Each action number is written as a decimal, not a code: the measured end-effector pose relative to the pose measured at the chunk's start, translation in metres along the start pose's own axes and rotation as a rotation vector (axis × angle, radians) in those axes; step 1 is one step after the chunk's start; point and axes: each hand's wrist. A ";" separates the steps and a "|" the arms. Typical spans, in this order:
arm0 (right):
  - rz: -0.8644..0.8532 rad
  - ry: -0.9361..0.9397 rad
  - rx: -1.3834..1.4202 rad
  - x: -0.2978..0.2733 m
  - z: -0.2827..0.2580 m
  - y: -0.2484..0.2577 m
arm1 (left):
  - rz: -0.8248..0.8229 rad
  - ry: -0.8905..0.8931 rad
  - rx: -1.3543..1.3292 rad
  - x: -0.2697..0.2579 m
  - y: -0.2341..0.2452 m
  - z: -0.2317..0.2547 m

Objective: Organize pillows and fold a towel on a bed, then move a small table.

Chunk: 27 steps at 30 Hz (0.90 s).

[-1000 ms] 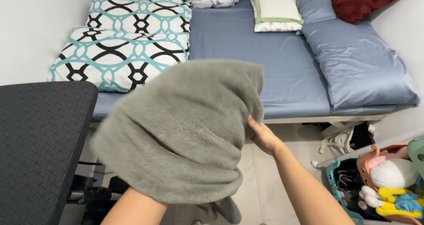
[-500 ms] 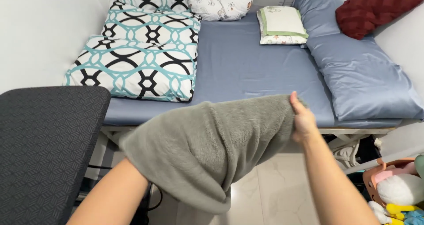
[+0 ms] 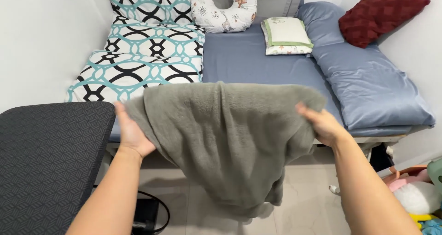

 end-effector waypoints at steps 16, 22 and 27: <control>-0.028 -0.092 -0.093 -0.003 -0.015 0.048 | 0.220 0.226 0.920 0.038 0.011 0.024; -0.125 0.071 0.143 0.008 -0.029 0.018 | 0.120 0.273 0.800 0.051 -0.012 0.027; -0.050 0.164 0.181 0.022 -0.027 0.017 | 0.038 -0.089 0.701 0.048 -0.038 0.061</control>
Point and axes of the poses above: each hand's wrist, its own x-axis towards the middle knuckle, its own y-axis out of the back of the hand, z = x × y, and after that the axes turned 15 degrees about y, right-handed
